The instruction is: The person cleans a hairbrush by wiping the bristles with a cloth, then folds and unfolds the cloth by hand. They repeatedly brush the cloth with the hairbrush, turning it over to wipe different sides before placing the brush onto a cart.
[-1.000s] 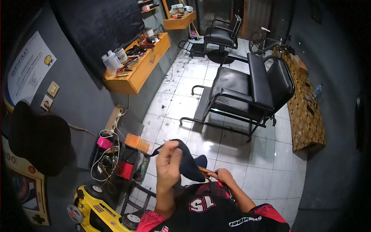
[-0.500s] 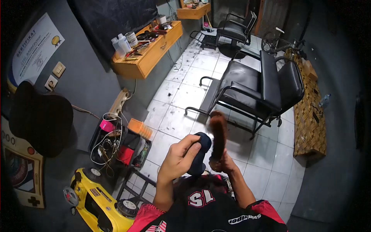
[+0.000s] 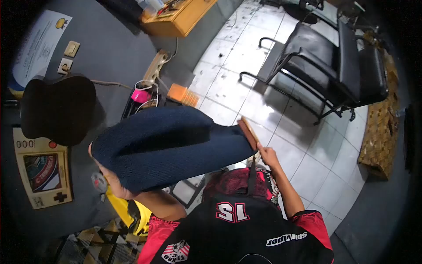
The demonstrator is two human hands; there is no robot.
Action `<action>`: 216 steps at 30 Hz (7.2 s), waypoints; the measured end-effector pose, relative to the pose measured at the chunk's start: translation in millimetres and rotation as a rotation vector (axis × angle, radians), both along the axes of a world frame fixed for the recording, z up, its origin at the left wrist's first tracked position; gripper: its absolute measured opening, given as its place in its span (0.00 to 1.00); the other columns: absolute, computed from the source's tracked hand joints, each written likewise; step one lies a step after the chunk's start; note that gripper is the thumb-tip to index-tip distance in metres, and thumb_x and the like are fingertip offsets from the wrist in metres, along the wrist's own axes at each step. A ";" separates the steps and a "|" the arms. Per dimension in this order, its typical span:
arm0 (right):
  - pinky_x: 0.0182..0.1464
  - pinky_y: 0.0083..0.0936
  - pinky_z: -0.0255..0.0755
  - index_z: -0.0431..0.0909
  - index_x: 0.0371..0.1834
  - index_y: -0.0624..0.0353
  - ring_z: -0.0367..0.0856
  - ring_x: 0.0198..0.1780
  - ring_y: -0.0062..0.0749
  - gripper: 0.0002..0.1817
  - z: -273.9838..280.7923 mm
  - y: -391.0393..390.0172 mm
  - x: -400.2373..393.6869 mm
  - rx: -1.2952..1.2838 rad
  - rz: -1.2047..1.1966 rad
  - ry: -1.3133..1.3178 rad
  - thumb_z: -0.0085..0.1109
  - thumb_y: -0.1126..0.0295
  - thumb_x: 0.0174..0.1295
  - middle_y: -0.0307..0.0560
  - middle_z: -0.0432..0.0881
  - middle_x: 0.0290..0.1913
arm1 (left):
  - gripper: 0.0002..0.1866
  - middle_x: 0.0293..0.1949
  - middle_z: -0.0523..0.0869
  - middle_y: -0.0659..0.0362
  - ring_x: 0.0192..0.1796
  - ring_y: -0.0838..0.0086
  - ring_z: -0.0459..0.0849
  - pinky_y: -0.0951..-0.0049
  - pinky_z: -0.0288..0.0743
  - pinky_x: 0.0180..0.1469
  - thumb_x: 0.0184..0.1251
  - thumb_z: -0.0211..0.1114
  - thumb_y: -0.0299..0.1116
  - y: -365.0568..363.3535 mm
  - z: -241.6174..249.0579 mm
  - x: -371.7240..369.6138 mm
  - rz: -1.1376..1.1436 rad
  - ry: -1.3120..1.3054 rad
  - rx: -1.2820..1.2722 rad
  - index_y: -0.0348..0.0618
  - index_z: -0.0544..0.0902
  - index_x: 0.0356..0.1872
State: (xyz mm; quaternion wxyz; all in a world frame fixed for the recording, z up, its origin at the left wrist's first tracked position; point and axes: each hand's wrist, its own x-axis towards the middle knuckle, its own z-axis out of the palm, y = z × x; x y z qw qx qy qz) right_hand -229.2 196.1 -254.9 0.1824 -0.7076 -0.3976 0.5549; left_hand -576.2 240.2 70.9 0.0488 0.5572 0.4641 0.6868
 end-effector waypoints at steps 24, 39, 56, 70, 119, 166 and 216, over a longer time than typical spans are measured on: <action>0.39 0.39 0.74 0.80 0.21 0.72 0.81 0.34 0.56 0.49 -72.3 7.2 -63.5 -0.078 0.572 -0.231 0.34 0.27 0.55 0.68 0.78 0.23 | 0.14 0.43 0.75 0.57 0.39 0.77 0.72 0.80 0.67 0.42 0.67 0.47 0.29 -57.0 69.5 17.3 0.219 -0.208 -0.014 0.32 0.72 0.49; 0.16 0.21 0.50 0.65 0.12 0.55 0.57 0.14 0.19 0.30 82.0 41.4 -136.7 -0.201 0.720 0.623 0.50 0.43 0.62 0.33 0.60 0.12 | 0.08 0.37 0.76 0.59 0.37 0.81 0.73 0.80 0.67 0.43 0.67 0.52 0.25 -57.9 77.9 52.4 -0.347 -0.442 -0.205 0.35 0.70 0.44; 0.15 0.18 0.44 0.60 0.17 0.51 0.50 0.13 0.16 0.28 134.0 32.7 -111.3 -0.246 0.276 1.074 0.38 0.41 0.67 0.29 0.53 0.12 | 0.05 0.28 0.71 0.68 0.30 0.89 0.64 0.87 0.58 0.32 0.67 0.53 0.22 -49.1 62.0 27.3 -0.644 -0.340 -0.456 0.35 0.73 0.42; 0.20 0.30 0.69 0.73 0.08 0.63 0.75 0.15 0.35 0.43 -25.8 -9.7 -110.2 0.057 0.607 -0.387 0.46 0.27 0.50 0.47 0.74 0.13 | 0.07 0.41 0.81 0.51 0.39 0.78 0.77 0.79 0.70 0.43 0.68 0.53 0.27 -55.8 79.2 -15.2 -0.718 -0.552 -0.166 0.33 0.71 0.42; 0.25 0.31 0.66 0.77 0.21 0.66 0.72 0.20 0.34 0.41 -6.2 -14.7 -128.2 0.066 0.442 -0.064 0.46 0.30 0.54 0.46 0.72 0.15 | 0.15 0.47 0.73 0.58 0.47 0.80 0.72 0.82 0.67 0.49 0.66 0.48 0.19 -24.2 43.7 -12.8 -0.753 -0.616 -0.252 0.36 0.61 0.53; 0.18 0.17 0.54 0.73 0.27 0.57 0.59 0.16 0.17 0.30 182.0 1.1 -176.1 0.208 0.173 0.684 0.40 0.39 0.66 0.30 0.64 0.16 | 0.42 0.61 0.64 0.48 0.60 0.68 0.66 0.78 0.59 0.60 0.48 0.66 0.24 -21.4 41.1 -0.3 -0.698 0.048 -0.358 0.32 0.58 0.68; 0.18 0.17 0.53 0.70 0.24 0.58 0.59 0.17 0.16 0.25 155.1 7.8 -164.7 0.246 0.405 0.715 0.44 0.47 0.68 0.31 0.64 0.17 | 0.45 0.48 0.65 0.63 0.43 0.82 0.67 0.87 0.59 0.50 0.51 0.61 0.25 -24.3 70.5 1.5 -0.799 -0.499 -0.315 0.32 0.47 0.70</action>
